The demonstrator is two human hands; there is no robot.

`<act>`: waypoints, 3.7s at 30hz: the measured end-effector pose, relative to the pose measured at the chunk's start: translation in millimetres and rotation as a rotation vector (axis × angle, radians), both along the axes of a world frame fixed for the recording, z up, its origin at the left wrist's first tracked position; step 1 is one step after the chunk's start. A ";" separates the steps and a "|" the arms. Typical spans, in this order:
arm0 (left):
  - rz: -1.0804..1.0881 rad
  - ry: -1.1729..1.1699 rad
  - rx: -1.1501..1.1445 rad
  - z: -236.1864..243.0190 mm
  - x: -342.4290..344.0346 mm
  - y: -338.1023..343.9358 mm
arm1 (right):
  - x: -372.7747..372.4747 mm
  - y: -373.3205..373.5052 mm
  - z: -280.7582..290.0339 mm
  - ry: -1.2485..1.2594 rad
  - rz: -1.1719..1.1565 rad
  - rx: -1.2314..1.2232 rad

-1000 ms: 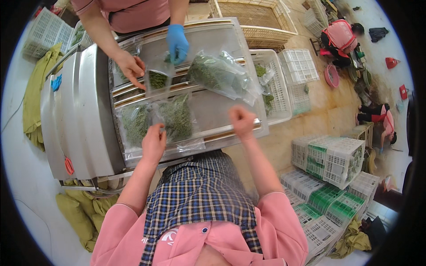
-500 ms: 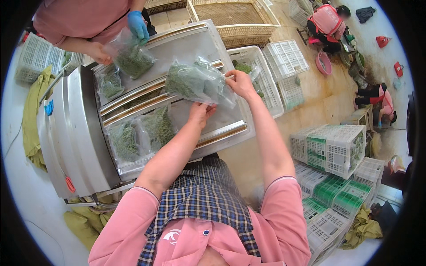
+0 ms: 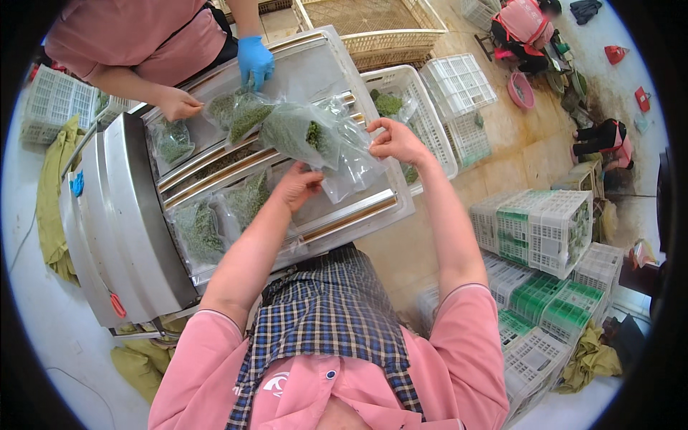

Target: The person places plastic bags containing green vegetables onto a vacuum sealer, closes the lid to seal them, and then removes the sealed bags to place them into a white basket. The process is repeated for multiple bags.

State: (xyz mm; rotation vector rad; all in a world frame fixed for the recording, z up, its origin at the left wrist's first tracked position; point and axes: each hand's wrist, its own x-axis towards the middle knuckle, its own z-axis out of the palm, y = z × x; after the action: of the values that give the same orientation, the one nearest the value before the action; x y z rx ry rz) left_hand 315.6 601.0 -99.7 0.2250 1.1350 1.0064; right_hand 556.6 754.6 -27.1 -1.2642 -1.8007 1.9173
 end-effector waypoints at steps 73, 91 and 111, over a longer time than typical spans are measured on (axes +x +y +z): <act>0.089 1.281 0.148 50.9 -66.8 -63.1 | -128.3 -110.9 -31.2 -0.629 -0.208 0.838; -0.318 1.761 -0.003 35.9 -137.7 -26.2 | -167.9 -156.9 -42.8 -0.512 0.231 0.966; -0.444 1.297 0.101 25.6 -180.1 -6.1 | -167.5 -138.9 -27.7 -0.532 0.508 1.021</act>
State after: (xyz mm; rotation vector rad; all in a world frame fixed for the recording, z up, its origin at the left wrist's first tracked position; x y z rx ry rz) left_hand 135.5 594.9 -74.1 1.2767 2.0483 0.4360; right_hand 389.1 615.8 -54.8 -0.9861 -2.9681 0.4899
